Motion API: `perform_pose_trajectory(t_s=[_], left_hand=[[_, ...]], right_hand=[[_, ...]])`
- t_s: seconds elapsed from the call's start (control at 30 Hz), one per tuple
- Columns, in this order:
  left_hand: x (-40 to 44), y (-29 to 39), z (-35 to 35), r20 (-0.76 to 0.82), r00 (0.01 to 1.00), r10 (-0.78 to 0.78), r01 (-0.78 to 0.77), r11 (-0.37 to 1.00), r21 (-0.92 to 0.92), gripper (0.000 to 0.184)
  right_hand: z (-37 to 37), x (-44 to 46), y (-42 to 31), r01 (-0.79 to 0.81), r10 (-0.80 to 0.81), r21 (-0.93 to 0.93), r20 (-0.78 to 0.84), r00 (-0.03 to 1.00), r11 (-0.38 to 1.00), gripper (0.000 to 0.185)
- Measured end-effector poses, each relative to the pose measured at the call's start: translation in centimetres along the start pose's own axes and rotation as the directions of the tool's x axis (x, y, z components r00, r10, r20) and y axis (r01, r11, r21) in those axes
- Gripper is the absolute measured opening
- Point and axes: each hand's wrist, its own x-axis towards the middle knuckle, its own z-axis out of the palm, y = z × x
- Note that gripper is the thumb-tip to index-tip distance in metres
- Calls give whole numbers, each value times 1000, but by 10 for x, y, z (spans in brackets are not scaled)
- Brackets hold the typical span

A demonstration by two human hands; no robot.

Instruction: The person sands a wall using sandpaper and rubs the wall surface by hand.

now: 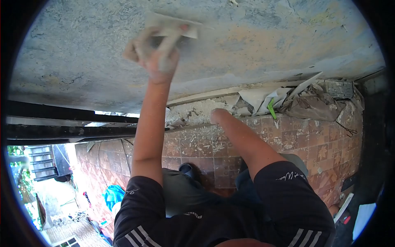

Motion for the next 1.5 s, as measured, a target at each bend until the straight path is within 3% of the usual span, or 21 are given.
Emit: perform_pose_trajectory(t_s=[0.07,0.17,0.3,0.4,0.5,0.6,0.7,0.8,0.9,0.93,1.03,1.13,1.23,1.33,1.43,1.5], left_hand=[[11,-6,-3,-42,999,-22,23,999,37,38],[-6,19,12,55,998,8,-2,995,-100,33],[-19,29,22,155,984,87,-71,992,-101,25],[7,2,9,54,998,27,-28,999,15,27],[21,4,11,-99,994,-54,55,999,1,26],[-8,35,30,20,996,83,-79,984,-162,27],[-29,47,33,177,976,130,-110,986,-122,29],[3,19,28,-10,992,128,-128,988,-88,34],[27,3,12,-28,995,100,-101,994,-33,38],[20,8,21,-119,992,38,-44,998,-49,39],[-11,43,35,57,996,64,-49,972,-230,38],[-13,52,33,87,992,88,-67,972,-224,37],[9,19,32,-67,994,91,-101,981,-166,35],[29,22,29,-131,985,-110,83,977,-197,30],[7,54,37,-50,991,-124,105,953,-283,26],[5,67,28,113,987,-111,135,963,-233,22]], right_hand=[[-2,4,2,0,0,6,-5,1000,1000,29],[10,26,13,40,-40,-13,-57,998,999,28],[12,30,12,46,-47,-32,-45,998,998,28],[-3,16,1,41,-41,12,-20,999,999,30],[-1,22,1,52,-50,38,-36,998,998,31],[7,30,12,94,-95,-12,-72,993,995,31],[10,30,13,75,-76,-13,-105,992,997,31],[-13,2,2,42,-41,35,-34,999,999,31],[-18,10,3,35,-36,22,29,999,999,32],[-19,11,1,35,-35,10,43,998,999,33],[-23,-6,4,19,-18,50,-12,1000,999,33],[-12,3,9,50,-51,-46,-22,998,998,33],[-11,8,6,23,-21,45,-43,999,999,30],[-17,11,3,42,-39,71,-44,998,997,31],[-18,10,7,25,-25,22,-23,999,999,32],[-11,11,8,25,-24,2,-53,998,1000,31]])
